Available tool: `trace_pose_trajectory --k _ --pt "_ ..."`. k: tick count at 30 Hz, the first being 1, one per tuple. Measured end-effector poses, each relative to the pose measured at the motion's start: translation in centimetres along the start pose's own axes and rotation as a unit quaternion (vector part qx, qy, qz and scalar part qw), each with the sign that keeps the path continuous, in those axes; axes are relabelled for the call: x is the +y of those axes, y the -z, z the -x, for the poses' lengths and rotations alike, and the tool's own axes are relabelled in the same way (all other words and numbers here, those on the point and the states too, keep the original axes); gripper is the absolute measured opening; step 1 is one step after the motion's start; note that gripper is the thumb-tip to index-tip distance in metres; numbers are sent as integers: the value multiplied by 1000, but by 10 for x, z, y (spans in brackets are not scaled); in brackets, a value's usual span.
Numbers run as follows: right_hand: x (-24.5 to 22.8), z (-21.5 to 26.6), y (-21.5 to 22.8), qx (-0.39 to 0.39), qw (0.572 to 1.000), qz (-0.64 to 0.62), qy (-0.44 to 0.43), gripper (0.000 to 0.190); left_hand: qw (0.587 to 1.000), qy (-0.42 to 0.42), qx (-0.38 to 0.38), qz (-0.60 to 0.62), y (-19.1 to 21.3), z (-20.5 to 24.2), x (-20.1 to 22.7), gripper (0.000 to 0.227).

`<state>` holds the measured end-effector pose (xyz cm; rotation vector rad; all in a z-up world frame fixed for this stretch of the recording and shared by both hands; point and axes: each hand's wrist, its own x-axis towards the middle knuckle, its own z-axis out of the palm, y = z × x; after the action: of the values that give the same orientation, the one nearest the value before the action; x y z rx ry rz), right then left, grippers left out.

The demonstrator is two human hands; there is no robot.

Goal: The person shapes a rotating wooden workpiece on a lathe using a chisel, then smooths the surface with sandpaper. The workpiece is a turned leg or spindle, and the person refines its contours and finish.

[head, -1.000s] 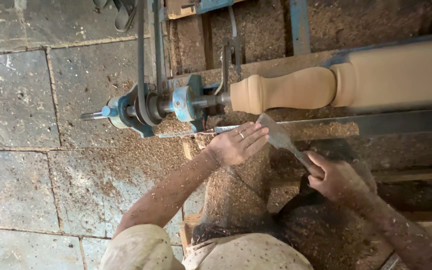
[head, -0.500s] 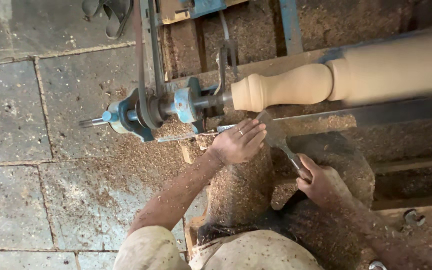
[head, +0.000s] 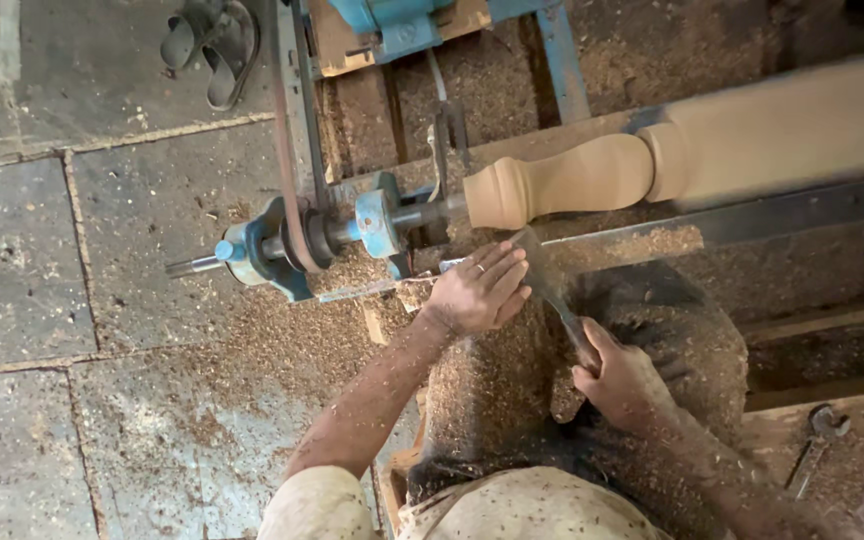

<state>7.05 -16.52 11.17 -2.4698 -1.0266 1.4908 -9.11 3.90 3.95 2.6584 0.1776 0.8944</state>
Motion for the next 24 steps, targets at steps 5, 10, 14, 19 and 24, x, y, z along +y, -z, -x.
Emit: trace_pose_trajectory --k 5,10,14,19,24 --pt "0 3 -22 66 997 -15 27 80 999 38 -3 25 0 3 2 28" --pt "1 3 -46 105 994 -20 31 80 998 52 12 28 -1 4 3 27" --pt "-6 3 -66 135 989 -46 36 79 998 56 16 35 -3 6 2 25" --pt "-23 5 -92 141 987 -64 46 77 995 81 14 48 -3 8 2 21" --pt "-36 -3 -114 154 984 -92 20 80 995 79 43 47 -10 11 -1 17"
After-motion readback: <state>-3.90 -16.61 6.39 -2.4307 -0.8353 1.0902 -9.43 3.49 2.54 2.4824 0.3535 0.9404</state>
